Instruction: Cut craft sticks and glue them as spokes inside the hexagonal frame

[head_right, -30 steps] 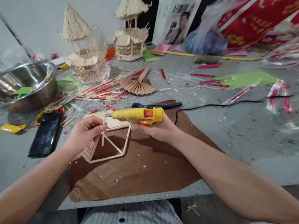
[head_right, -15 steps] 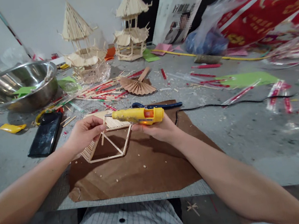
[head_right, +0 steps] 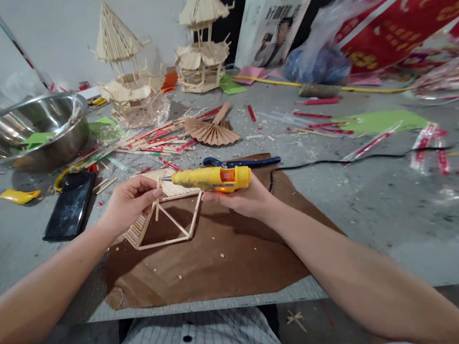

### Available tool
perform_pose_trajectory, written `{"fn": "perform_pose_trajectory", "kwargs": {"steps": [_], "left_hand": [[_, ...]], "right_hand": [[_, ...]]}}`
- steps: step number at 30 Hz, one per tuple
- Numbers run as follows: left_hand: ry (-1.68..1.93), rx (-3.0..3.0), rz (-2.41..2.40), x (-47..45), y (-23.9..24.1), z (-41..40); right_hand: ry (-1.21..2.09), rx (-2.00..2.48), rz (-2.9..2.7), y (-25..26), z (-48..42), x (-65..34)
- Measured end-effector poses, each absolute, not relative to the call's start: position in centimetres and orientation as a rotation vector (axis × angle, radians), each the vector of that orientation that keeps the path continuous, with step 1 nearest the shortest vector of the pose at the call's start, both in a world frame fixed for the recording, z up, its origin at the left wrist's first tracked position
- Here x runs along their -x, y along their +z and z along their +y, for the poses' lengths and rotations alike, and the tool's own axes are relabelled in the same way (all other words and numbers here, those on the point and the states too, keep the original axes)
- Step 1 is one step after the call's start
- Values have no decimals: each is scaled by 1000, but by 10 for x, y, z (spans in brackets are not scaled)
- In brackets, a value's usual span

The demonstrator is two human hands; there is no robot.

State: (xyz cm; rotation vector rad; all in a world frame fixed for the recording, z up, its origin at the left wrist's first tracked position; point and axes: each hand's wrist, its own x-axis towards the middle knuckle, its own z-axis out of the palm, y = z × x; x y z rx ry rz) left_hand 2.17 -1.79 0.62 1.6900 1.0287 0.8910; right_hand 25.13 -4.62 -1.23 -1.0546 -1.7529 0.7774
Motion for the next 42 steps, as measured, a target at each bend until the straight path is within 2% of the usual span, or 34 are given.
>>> {"fn": "perform_pose_trajectory", "kwargs": {"steps": [8, 15, 19, 42], "left_hand": [[880, -1560, 1041, -22, 8, -14], [781, -1575, 1096, -22, 6, -8], [701, -1660, 1088, -19, -3, -5], [652, -1614, 1069, -23, -9, -4]], "right_hand": [[905, 1099, -1749, -11, -49, -254], [1438, 1008, -1963, -6, -53, -257], [1592, 1070, -1985, -14, -53, -253], [1649, 1239, -1925, -15, -54, -235]]}}
